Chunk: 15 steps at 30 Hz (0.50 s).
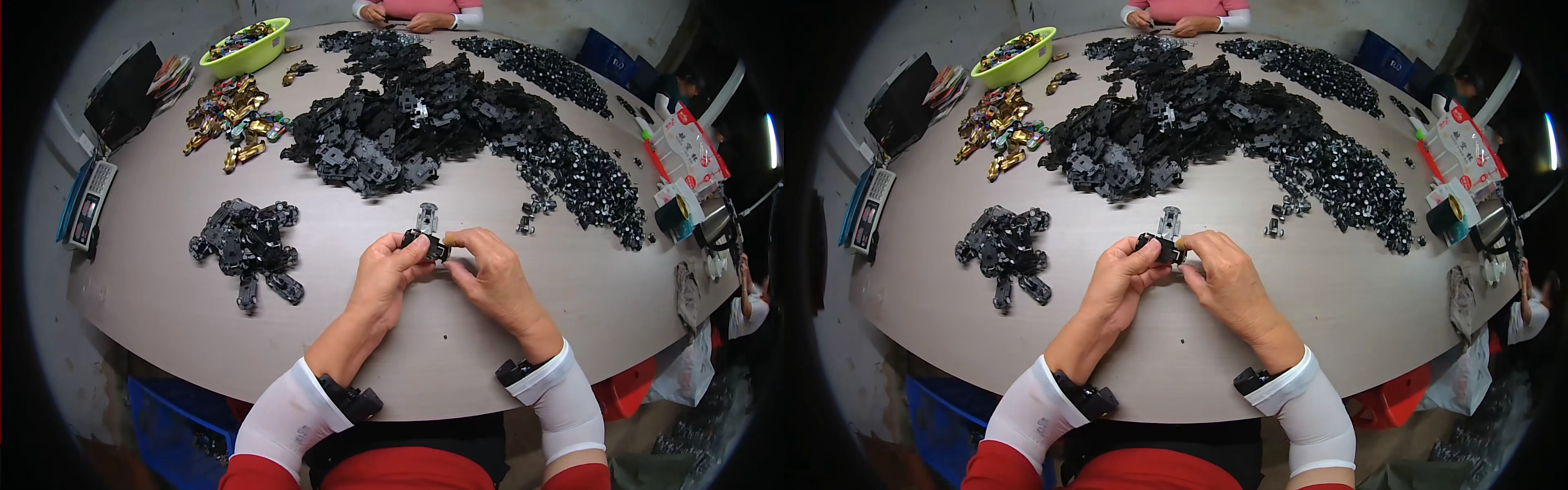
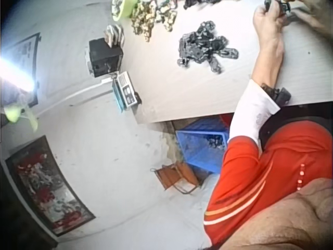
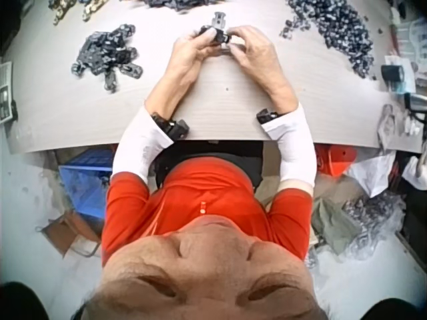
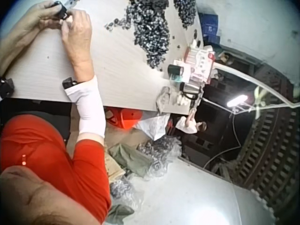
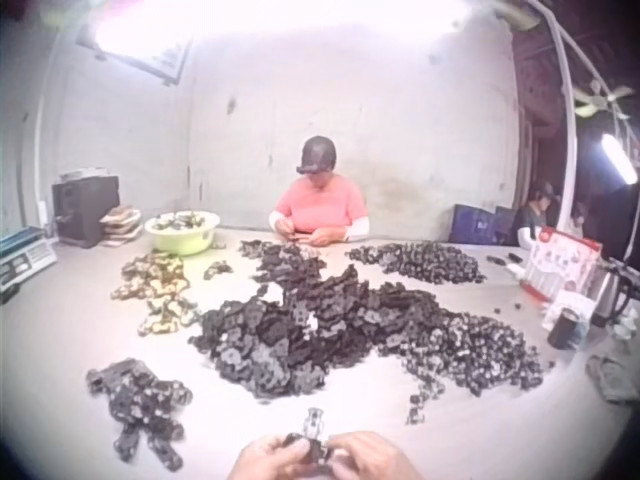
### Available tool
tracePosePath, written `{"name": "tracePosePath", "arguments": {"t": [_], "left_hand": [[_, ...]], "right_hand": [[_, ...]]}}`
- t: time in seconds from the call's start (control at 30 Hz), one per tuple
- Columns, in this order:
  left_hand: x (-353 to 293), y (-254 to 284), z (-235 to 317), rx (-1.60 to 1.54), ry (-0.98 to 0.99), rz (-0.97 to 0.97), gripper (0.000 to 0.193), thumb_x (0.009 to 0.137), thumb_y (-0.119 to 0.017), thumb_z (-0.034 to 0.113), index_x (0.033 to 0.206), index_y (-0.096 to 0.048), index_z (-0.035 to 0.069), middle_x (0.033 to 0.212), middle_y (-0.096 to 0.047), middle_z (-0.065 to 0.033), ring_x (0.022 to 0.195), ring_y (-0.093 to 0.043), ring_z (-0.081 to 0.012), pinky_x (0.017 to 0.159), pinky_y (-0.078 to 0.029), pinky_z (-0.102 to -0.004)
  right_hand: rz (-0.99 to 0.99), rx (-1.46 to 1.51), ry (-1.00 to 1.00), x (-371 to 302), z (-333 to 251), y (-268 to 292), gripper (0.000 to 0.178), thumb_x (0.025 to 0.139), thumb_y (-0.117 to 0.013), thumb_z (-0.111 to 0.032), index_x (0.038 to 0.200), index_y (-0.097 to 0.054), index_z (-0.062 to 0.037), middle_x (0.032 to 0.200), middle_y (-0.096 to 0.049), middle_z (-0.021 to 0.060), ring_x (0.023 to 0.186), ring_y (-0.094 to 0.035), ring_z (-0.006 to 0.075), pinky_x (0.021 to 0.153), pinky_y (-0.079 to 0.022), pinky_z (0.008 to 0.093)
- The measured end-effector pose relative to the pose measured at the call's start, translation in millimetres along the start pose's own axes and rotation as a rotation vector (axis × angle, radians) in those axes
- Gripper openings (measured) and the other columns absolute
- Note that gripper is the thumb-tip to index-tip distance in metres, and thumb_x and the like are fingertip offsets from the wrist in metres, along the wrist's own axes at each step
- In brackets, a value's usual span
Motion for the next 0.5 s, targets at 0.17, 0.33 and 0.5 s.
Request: {"name": "tracePosePath", "arguments": {"t": [0.17, 0.33, 0.5], "left_hand": [[1, 4, 5, 0.022, -0.045, 0.018, 0.013, 0.094, -0.067, 0.014, 0.099, -0.060, 0.004, 0.095, -0.069, -0.0063, 0.087, -0.063, -0.0121, 0.081, -0.051, -0.0270], [2, 6, 10, 0.119, -0.077, 0.048, 0.013, 0.093, -0.068, 0.015, 0.096, -0.061, 0.005, 0.094, -0.068, -0.0053, 0.085, -0.062, -0.0114, 0.082, -0.050, -0.0259], [1, 4, 6, 0.035, -0.020, 0.004, 0.012, 0.093, -0.069, 0.015, 0.094, -0.061, 0.006, 0.093, -0.068, -0.0054, 0.085, -0.061, -0.0116, 0.083, -0.049, -0.0265]], "right_hand": [[0.084, -0.032, 0.058, 1, -10, 6, 0.033, 0.076, -0.069, 0.004, 0.107, -0.060, -0.0031, 0.100, -0.065, 0.0126, 0.096, -0.063, 0.0315, 0.082, -0.052, 0.0393], [0.113, -0.026, 0.111, 2, -17, 11, 0.036, 0.075, -0.070, 0.006, 0.108, -0.060, -0.0023, 0.099, -0.064, 0.0127, 0.096, -0.063, 0.0313, 0.080, -0.052, 0.0390], [0.045, 0.011, 0.064, 2, -11, 2, 0.034, 0.077, -0.069, 0.005, 0.109, -0.060, -0.0013, 0.101, -0.065, 0.0137, 0.094, -0.064, 0.0312, 0.077, -0.054, 0.0381]]}}
Point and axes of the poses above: each hand's wrist, its own x-axis towards the middle knuckle, its own y-axis out of the back of the hand, z = x × y, the point moved 9 cm from there along x, towards the middle knuckle
